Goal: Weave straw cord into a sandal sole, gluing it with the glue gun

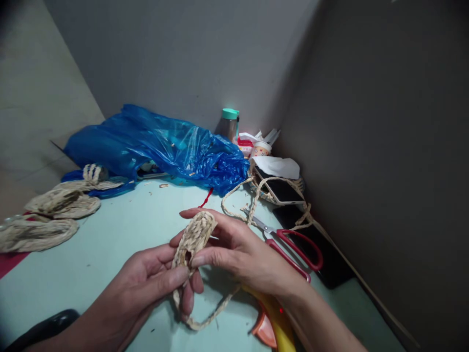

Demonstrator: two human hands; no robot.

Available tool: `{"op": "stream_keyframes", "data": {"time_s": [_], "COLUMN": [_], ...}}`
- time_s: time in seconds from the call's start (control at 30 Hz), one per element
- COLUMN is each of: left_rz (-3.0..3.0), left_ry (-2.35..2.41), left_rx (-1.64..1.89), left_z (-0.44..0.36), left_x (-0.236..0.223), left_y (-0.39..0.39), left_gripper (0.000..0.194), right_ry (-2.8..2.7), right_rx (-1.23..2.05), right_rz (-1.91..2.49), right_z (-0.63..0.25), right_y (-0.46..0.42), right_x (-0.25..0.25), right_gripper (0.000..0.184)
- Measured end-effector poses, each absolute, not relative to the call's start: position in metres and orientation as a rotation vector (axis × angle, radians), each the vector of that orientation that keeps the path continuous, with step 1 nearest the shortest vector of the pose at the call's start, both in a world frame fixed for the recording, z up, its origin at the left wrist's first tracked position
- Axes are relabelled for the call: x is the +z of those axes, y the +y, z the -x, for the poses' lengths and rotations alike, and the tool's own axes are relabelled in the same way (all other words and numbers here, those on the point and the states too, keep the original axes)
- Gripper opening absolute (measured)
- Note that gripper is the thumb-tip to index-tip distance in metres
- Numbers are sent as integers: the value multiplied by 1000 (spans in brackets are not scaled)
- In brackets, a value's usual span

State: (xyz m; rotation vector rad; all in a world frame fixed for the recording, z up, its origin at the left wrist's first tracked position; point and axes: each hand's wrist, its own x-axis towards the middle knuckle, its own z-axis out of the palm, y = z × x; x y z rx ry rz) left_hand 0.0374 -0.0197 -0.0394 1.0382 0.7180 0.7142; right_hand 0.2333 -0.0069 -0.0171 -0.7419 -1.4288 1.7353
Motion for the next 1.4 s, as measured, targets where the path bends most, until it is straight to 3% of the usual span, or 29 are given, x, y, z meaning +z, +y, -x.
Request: {"op": "stream_keyframes", "data": {"time_s": [0.53,0.83,0.97,1.17,1.4], "left_rz": [-806,-845,-789,-698,-757], "left_ry": [668,701,706,684,769], "left_rx": [681,619,632,725,692], "left_z": [-41,-38,-38,-40,-39], "left_x": [-40,-43,-39,-32,-38], "left_y": [-20,-19,-19,-23,-25], "left_gripper": [21,35,28,29,32], "right_ry": [-1458,-1448,-1416,-1342,-1350], "right_rx": [1654,1694,1708,1821,1762], "right_rz": [814,832,835,799,784], "right_z": [-227,-224,-224,-225,-221], "right_y": [-7,-9,-10,-10,-9], "right_x": [-15,-17,-18,-17,-17], "right_gripper": [13,13,15,37,23]}}
